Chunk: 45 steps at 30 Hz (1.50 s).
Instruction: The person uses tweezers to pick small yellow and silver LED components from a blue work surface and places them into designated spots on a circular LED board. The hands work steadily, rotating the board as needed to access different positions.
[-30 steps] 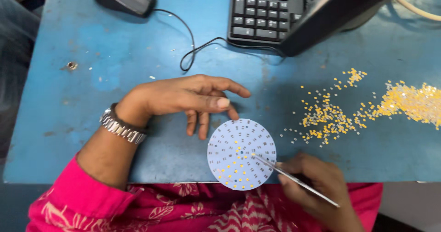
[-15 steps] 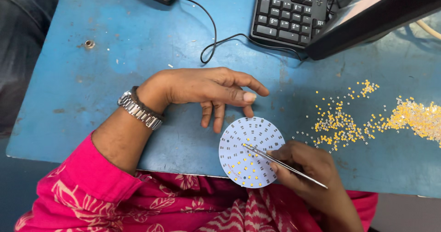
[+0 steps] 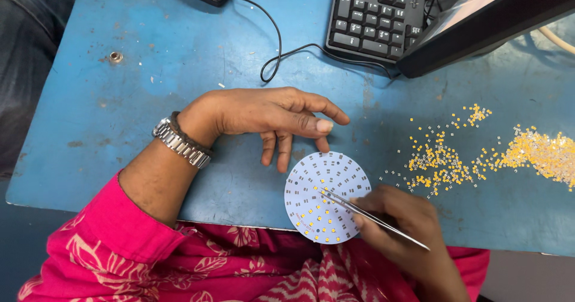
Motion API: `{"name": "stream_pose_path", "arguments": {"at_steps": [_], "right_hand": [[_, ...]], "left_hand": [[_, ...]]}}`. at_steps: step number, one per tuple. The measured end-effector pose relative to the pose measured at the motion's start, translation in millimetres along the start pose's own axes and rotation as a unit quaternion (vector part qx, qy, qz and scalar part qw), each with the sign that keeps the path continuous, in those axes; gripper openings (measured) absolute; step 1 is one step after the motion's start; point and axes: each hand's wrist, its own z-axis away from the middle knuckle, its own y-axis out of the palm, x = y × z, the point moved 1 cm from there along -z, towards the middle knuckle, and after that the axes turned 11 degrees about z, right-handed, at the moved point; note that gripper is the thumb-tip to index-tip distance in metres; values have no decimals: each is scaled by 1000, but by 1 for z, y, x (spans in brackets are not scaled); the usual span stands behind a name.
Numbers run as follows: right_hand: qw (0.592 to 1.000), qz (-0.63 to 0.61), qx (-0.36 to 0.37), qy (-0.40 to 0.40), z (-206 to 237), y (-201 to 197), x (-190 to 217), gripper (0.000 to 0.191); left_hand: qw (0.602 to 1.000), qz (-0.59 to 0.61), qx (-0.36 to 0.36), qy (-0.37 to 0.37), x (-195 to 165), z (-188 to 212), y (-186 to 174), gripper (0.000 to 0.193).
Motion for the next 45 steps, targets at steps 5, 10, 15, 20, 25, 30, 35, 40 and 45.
{"name": "stream_pose_path", "arguments": {"at_steps": [5, 10, 15, 20, 25, 30, 35, 40, 45], "right_hand": [[989, 47, -120, 73, 17, 19, 22, 10], [983, 91, -156, 25, 15, 31, 27, 13], [983, 104, -149, 34, 9, 28, 31, 14], [984, 102, -142, 35, 8, 29, 34, 13], [985, 101, -138, 26, 8, 29, 33, 13], [983, 110, -143, 23, 9, 30, 34, 14], [986, 69, -142, 54, 25, 25, 22, 10], [934, 133, -249, 221, 48, -11, -24, 8], [852, 250, -341, 308, 63, -54, -61, 13]], "left_hand": [[1000, -8, -5, -3, -1, 1, 1, 76], [1000, -4, -5, -7, -2, 1, 1, 77], [1000, -7, -8, -6, -2, 2, 1, 76], [1000, -15, -12, -10, -2, 2, 1, 75], [1000, -9, -11, -10, -2, 2, 2, 75], [1000, -3, -8, -11, 0, 1, -1, 75], [1000, 1, 0, -9, 1, 2, -2, 77], [999, 24, 2, -29, 3, 1, -1, 80], [999, 42, 34, 9, 5, 2, -2, 79]]}}
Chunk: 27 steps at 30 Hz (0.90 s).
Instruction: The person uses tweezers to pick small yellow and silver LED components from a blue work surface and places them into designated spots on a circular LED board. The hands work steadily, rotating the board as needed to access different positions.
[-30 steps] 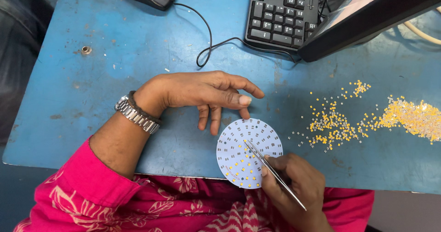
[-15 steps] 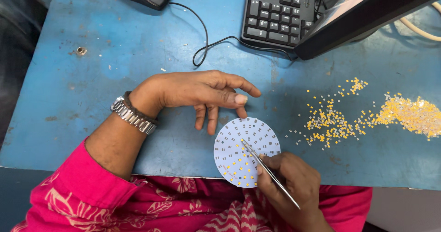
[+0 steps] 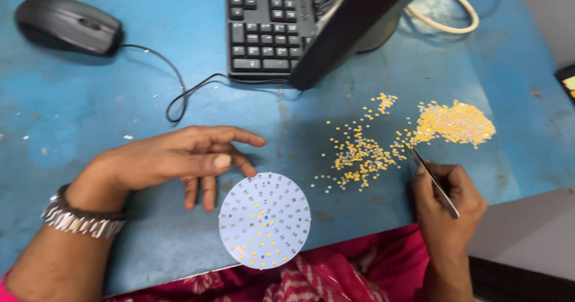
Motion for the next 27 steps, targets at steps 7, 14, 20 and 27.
{"name": "stream_pose_path", "arguments": {"at_steps": [7, 14, 20, 27], "right_hand": [[980, -52, 48, -188, 35, -4, 36, 12], [962, -127, 85, -225, 36, -4, 49, 13], [934, -190, 157, -257, 30, -2, 50, 18], [938, -172, 147, -261, 31, -2, 54, 18]], "left_hand": [[1000, 12, 7, 23, 1, 3, 1, 75], [999, 8, 17, 29, 1, 4, 2, 77], [1000, -2, 3, 28, -1, 2, 3, 77], [999, 5, 10, 33, -2, 0, 4, 76]]}}
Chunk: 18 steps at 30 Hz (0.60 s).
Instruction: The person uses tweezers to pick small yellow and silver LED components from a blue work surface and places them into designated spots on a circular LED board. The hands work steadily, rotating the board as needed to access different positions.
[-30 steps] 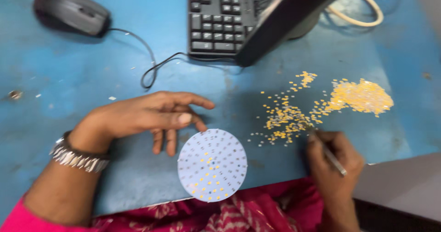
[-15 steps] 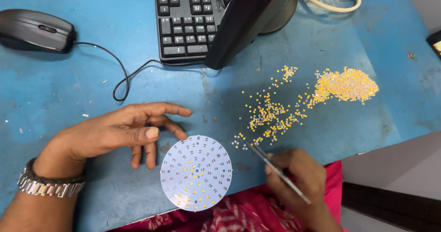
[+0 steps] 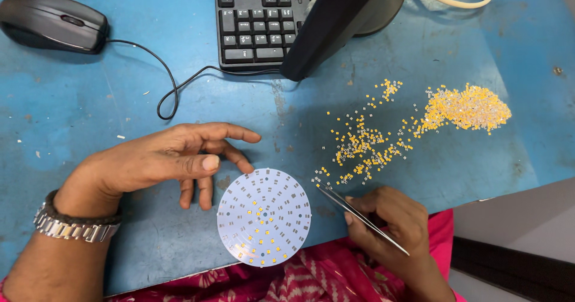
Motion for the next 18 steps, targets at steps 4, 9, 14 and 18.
{"name": "stream_pose_path", "arguments": {"at_steps": [4, 9, 14, 18], "right_hand": [[1000, -13, 2, 19, -1, 3, 7, 13], [999, -38, 12, 14, -8, 29, 39, 13], [998, -24, -3, -57, -19, 49, 69, 15], [999, -15, -3, -47, -25, 49, 76, 16]], "left_hand": [[997, -18, -44, -65, 1, -1, -2, 81], [998, -1, -22, -53, 4, -3, -7, 78], [998, -19, -31, -46, 2, -2, -6, 77], [997, -31, -41, -52, 0, -1, -4, 76]]}}
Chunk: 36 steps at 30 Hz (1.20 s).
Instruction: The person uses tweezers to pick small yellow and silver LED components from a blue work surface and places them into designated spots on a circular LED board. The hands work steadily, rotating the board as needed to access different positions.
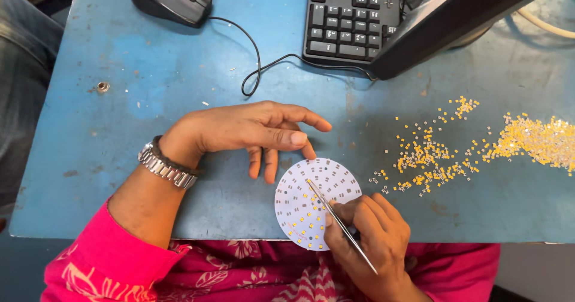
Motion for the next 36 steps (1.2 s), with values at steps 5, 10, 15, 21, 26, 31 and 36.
{"name": "stream_pose_path", "arguments": {"at_steps": [5, 10, 15, 21, 26, 31, 36], "right_hand": [[1000, 10, 7, -17, -2, -1, 0, 17], [1000, -12, -3, -12, 6, -2, -6, 18], [984, 9, -21, 176, 20, -23, -40, 13], [968, 42, -56, 241, 30, -44, -72, 11], [978, 37, -31, 201, 30, -42, -68, 15], [979, 42, -17, 198, 26, -44, -67, 16], [982, 49, -26, 183, 26, -43, -67, 15]], "left_hand": [[1000, -4, -7, -5, -1, 0, 1, 76], [1000, 3, -6, -5, 1, 0, 1, 77], [1000, 18, 15, -4, 2, -1, -1, 78], [1000, 14, -4, -26, 1, -1, 1, 80], [1000, 15, -4, -21, -2, 2, 3, 82], [1000, 15, -8, -22, -2, 1, 5, 82], [1000, 10, -11, -20, -2, 0, 4, 81]]}}
